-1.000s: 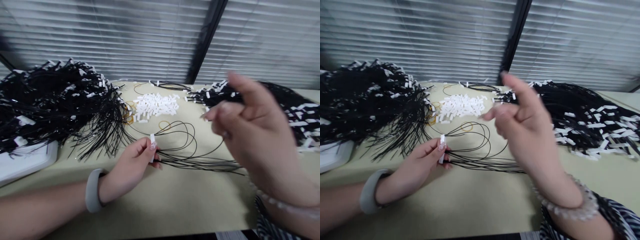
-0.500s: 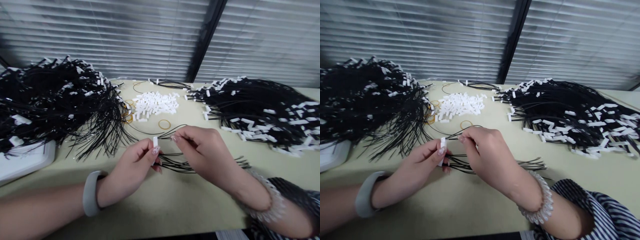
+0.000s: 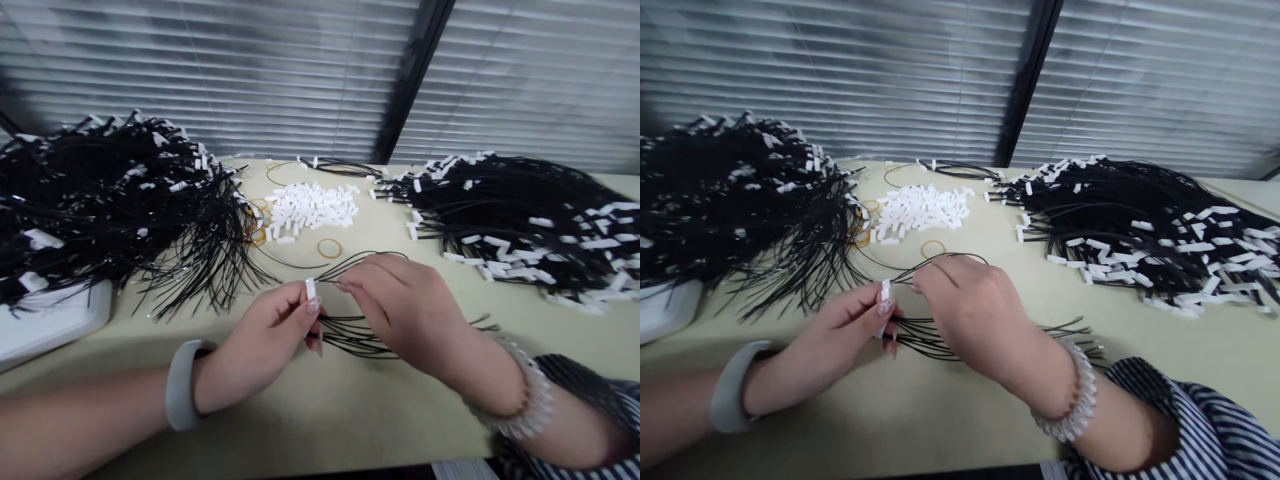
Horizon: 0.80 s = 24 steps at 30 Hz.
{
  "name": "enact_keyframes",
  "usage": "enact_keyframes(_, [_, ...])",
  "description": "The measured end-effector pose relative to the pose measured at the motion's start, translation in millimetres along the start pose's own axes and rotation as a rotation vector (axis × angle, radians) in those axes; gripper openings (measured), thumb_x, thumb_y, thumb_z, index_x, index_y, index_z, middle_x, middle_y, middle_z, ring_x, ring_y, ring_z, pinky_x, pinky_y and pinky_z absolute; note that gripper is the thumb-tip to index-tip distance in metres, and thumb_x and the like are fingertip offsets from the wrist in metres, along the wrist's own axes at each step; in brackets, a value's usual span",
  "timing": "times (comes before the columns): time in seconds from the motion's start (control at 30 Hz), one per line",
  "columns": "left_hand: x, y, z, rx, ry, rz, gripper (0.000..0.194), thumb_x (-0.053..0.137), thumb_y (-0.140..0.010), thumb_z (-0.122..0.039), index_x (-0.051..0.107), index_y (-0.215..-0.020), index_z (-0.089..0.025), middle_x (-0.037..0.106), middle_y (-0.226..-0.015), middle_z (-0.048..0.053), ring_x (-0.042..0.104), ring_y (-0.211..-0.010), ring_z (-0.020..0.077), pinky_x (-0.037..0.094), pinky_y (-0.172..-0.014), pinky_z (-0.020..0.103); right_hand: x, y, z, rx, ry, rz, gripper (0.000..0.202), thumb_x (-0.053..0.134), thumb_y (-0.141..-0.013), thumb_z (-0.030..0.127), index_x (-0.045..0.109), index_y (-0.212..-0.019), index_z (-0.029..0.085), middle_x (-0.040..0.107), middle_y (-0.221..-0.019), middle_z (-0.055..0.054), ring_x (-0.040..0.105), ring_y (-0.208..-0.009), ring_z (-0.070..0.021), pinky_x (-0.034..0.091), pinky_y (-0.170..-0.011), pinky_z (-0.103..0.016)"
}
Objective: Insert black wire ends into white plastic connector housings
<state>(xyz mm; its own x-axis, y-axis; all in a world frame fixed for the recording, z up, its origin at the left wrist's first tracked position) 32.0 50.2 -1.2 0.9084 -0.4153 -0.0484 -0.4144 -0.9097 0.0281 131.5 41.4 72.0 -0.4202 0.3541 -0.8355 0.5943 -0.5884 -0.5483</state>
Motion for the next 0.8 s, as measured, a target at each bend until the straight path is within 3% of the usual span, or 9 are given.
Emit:
enact_keyframes(0.17, [2.6, 0.1, 0.6, -0.007, 0.022, 0.063, 0.027, 0.041, -0.088, -0.030, 0.046, -0.066, -0.016, 0.048, -0.060, -0.004, 0.051, -0.053, 0.0073, 0.044, -0.053, 0.020, -4.6, 1.3, 15.3, -0.230, 0.221, 0.013, 0.019, 0.044, -0.083, 0.011, 0.060, -0.075, 0.016, 0.056, -0.064, -0.002, 0.043, -0.060, -0.0133, 0.030, -0.049, -0.027])
enact_keyframes(0.4, [4.7, 2.5, 2.8, -0.007, -0.007, 0.117, 0.027, 0.042, -0.088, -0.032, 0.047, -0.067, -0.016, 0.051, -0.060, -0.003, 0.052, -0.054, 0.0082, 0.045, -0.054, 0.022, -9.0, 2.9, 25.8, -0.317, 0.212, -0.019, 0.022, 0.041, -0.085, 0.013, 0.058, -0.071, 0.017, 0.052, -0.060, 0.000, 0.037, -0.057, -0.0131, 0.025, -0.046, -0.028])
enact_keyframes(0.63, [3.7, -0.6, 2.7, -0.016, 0.086, 0.078, 0.026, 0.044, -0.087, -0.033, 0.048, -0.069, -0.015, 0.050, -0.062, -0.004, 0.052, -0.053, 0.0071, 0.044, -0.053, 0.020, -4.4, 5.1, 11.4, -0.254, 0.190, -0.089, 0.010, 0.049, -0.082, 0.012, 0.057, -0.081, 0.017, 0.059, -0.072, -0.001, 0.048, -0.065, -0.0125, 0.034, -0.051, -0.026])
enact_keyframes(0.8, [-5.6, -3.0, 13.0, -0.076, 0.239, -0.030, 0.025, 0.047, -0.086, -0.036, 0.052, -0.074, -0.015, 0.051, -0.065, -0.003, 0.055, -0.057, 0.0078, 0.047, -0.057, 0.022, -45.3, 1.7, -10.3, -0.066, 0.098, -0.351, 0.011, 0.057, -0.077, 0.012, 0.056, -0.086, 0.018, 0.059, -0.077, -0.005, 0.053, -0.072, -0.0143, 0.042, -0.061, -0.027])
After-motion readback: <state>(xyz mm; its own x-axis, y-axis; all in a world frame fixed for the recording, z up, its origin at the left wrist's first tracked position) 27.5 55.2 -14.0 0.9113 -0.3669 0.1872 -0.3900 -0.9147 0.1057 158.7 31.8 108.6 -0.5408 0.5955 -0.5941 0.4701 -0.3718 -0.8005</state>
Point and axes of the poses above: each hand's wrist, its own y-axis away from the middle knuckle, its own x-axis out of the palm, z = x × y, the point moved 8 cm from there along -y, towards the middle knuckle
